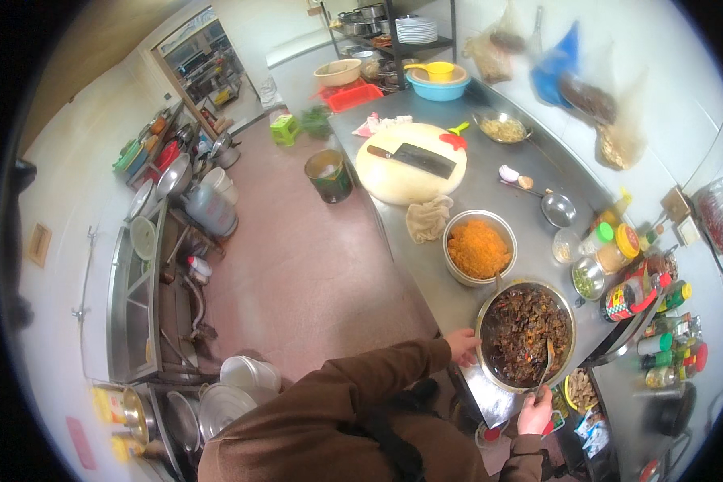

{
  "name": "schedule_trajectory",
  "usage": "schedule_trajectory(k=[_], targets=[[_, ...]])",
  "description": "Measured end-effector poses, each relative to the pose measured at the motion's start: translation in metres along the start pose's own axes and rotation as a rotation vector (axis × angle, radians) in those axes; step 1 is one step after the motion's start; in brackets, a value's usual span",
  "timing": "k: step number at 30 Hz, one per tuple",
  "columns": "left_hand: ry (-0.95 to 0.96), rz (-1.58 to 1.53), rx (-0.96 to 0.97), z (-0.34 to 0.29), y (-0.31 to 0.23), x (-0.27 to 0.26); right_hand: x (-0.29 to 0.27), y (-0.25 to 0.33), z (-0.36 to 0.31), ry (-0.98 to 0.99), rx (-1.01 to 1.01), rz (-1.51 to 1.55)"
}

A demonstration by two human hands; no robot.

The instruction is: The person stirs a dark stew in a wok, transfers portions into a metal bowl, and adds a reddish-orange grainy ingredient from another bowl. They use a ladle and a long-handled spoon to mix and serve the food in a commercial kitchen.

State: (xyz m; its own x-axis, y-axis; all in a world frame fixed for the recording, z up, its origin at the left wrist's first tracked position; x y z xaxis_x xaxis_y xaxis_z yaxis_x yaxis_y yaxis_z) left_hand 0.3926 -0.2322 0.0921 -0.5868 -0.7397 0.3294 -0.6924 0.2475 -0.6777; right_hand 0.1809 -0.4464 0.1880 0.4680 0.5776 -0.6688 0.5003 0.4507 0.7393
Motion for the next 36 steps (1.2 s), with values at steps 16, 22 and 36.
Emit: schedule_trajectory(k=[16,22,36], targets=[[-0.055,0.034,0.058,-0.004,0.008,0.006,-0.017,-0.034,0.015,0.083,0.050,-0.005],[-0.023,-0.002,0.062,-0.014,0.021,0.010,-0.012,-0.057,0.011,0.133,0.045,0.100],[-0.110,0.013,0.074,-0.073,0.055,-0.031,0.013,-0.052,-0.011,0.280,0.447,0.425]])
Point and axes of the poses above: each hand's wrist, its own z-axis towards the middle knuckle, its own x-axis out of the palm, y = z × x, the point moved 2 cm from there along z, towards the middle knuckle, and after that the axes turned 6 degrees about z, right-handed, at the moved point
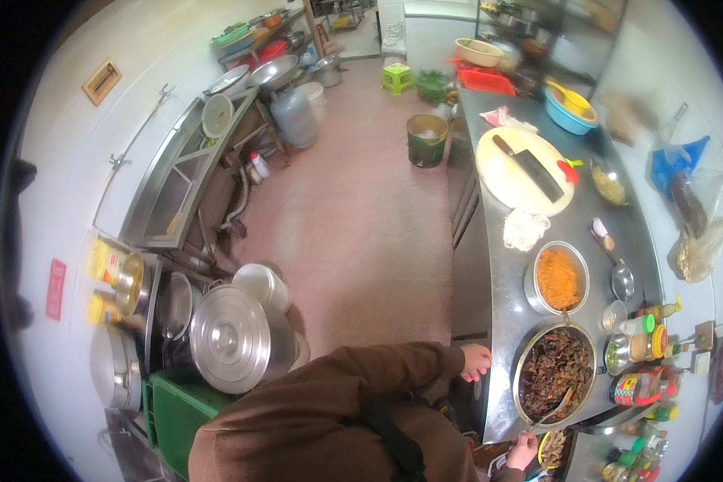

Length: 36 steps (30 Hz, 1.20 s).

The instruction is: The person stirs a dark stew in a wok, transfers portions into a metal bowl, and adds a reddish-orange grainy ingredient from another bowl. They use a ladle and a long-handled spoon to mix and serve the food in a commercial kitchen.

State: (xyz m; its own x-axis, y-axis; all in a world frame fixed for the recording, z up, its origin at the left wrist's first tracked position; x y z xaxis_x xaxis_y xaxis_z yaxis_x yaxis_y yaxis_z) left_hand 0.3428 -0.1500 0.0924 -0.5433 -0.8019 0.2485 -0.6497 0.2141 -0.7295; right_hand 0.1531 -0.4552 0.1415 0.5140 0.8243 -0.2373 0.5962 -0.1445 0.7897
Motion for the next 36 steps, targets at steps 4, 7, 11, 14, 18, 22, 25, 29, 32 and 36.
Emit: schedule_trajectory(k=[4,7,11,14,18,22,25,29,32,36], targets=[[-0.070,-0.108,0.013,-0.028,0.024,-0.013,0.003,-0.015,0.008,0.016,-0.046,0.018],[-0.079,-0.134,0.007,-0.051,0.053,-0.014,0.005,-0.021,0.011,0.003,-0.078,0.037],[-0.102,-0.208,-0.061,-0.091,0.100,-0.006,0.014,-0.021,0.007,0.013,-0.048,0.121],[-0.163,-0.227,-0.057,-0.121,0.126,-0.001,0.022,-0.019,0.003,0.021,0.017,0.242],[-0.194,-0.274,-0.079,-0.157,0.154,-0.007,0.031,-0.020,0.001,0.050,0.113,0.345],[-0.199,-0.335,-0.084,-0.169,0.161,-0.033,0.033,-0.026,0.007,0.006,0.090,0.404],[-0.198,-0.333,-0.084,-0.169,0.150,-0.067,0.026,-0.031,0.016,-0.078,0.068,0.410],[-0.225,-0.381,-0.035,-0.184,0.136,-0.138,0.026,-0.032,0.025,-0.240,0.126,0.377],[-0.263,-0.443,-0.024,-0.208,0.140,-0.205,0.065,-0.032,0.022,-0.327,0.155,0.152],[-0.393,-0.541,-0.016,-0.248,0.153,-0.296,0.167,-0.038,-0.002,-0.201,0.245,-0.129]])
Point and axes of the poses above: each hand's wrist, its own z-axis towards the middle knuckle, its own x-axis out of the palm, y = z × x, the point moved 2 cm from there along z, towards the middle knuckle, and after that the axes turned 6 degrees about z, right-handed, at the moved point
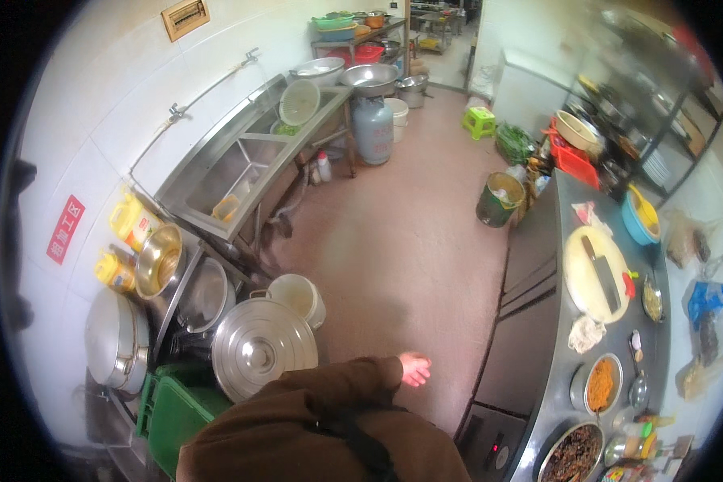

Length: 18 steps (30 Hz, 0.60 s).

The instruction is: The person stirs a dark stew in a wok, transfers portions into a metal bowl, and adds a reddish-orange grainy ingredient from another bowl. They use a ladle and a long-handled spoon to mix and serve the food in a commercial kitchen.

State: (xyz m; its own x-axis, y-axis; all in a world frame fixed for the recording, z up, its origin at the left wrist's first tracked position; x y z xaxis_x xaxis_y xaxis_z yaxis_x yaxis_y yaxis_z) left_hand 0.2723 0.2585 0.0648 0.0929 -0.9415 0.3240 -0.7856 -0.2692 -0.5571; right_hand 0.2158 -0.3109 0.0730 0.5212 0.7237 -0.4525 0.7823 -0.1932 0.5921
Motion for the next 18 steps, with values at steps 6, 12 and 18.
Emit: schedule_trajectory(k=[6,12,18], targets=[[-0.131,-0.209,0.053,-0.013,-0.035,-0.083,0.136,0.000,-0.058,0.335,0.011,-0.471],[-0.160,-0.246,-0.019,-0.009,-0.077,-0.115,0.239,0.036,-0.065,0.551,-0.065,-0.712],[-0.297,-0.380,0.015,0.003,-0.128,-0.208,0.375,0.089,-0.036,0.581,-0.045,-0.849]])
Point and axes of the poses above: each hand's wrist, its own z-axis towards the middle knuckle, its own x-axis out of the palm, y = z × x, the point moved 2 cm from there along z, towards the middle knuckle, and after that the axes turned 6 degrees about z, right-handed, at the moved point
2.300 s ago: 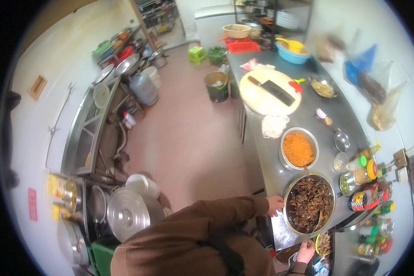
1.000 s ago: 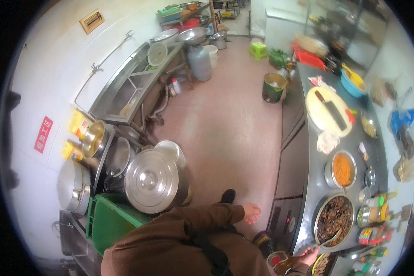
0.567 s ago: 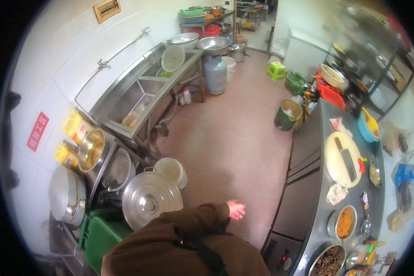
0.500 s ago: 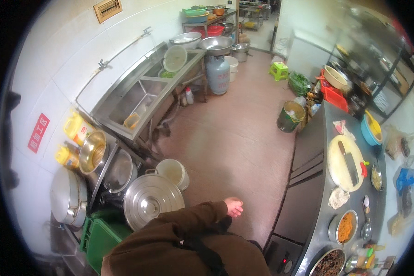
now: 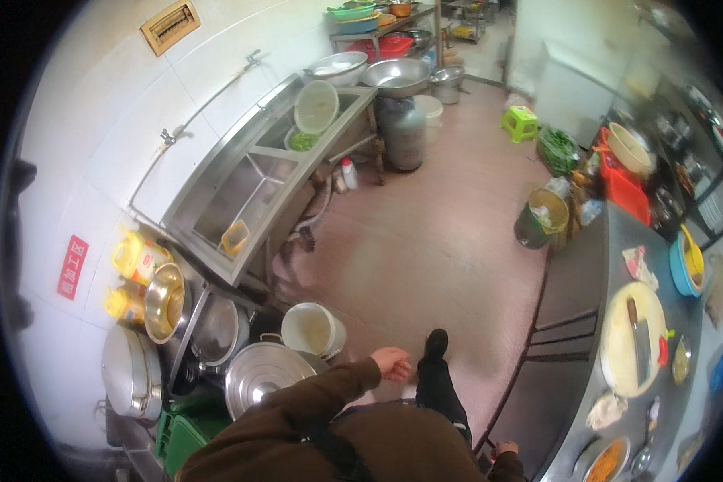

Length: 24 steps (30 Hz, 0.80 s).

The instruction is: The person stirs a dark stew in a wok, transfers portions into a metal bowl, and adds a reddish-orange grainy ingredient from another bowl. They use a ladle and a long-handled spoon to mix and serve the food in a commercial kitchen.

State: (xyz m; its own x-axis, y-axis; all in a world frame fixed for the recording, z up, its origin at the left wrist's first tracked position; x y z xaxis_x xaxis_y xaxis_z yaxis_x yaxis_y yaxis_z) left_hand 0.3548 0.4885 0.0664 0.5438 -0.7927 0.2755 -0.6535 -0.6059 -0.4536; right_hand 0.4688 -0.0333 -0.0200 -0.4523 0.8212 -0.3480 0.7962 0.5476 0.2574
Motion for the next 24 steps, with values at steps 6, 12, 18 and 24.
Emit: schedule_trajectory(k=[6,12,18,24], targets=[[-0.346,-0.084,0.018,0.029,-0.055,-0.130,0.061,0.159,0.094,-0.001,0.085,0.211],[-0.569,-0.343,0.081,0.019,-0.070,-0.242,0.167,0.466,0.153,0.165,-0.557,-0.804],[-0.643,0.228,0.016,0.022,-0.071,-0.311,0.340,0.716,0.074,0.286,-0.683,-0.436],[-0.643,0.172,-0.117,0.051,-0.080,-0.386,0.493,0.764,-0.024,0.362,-0.597,-0.462]])
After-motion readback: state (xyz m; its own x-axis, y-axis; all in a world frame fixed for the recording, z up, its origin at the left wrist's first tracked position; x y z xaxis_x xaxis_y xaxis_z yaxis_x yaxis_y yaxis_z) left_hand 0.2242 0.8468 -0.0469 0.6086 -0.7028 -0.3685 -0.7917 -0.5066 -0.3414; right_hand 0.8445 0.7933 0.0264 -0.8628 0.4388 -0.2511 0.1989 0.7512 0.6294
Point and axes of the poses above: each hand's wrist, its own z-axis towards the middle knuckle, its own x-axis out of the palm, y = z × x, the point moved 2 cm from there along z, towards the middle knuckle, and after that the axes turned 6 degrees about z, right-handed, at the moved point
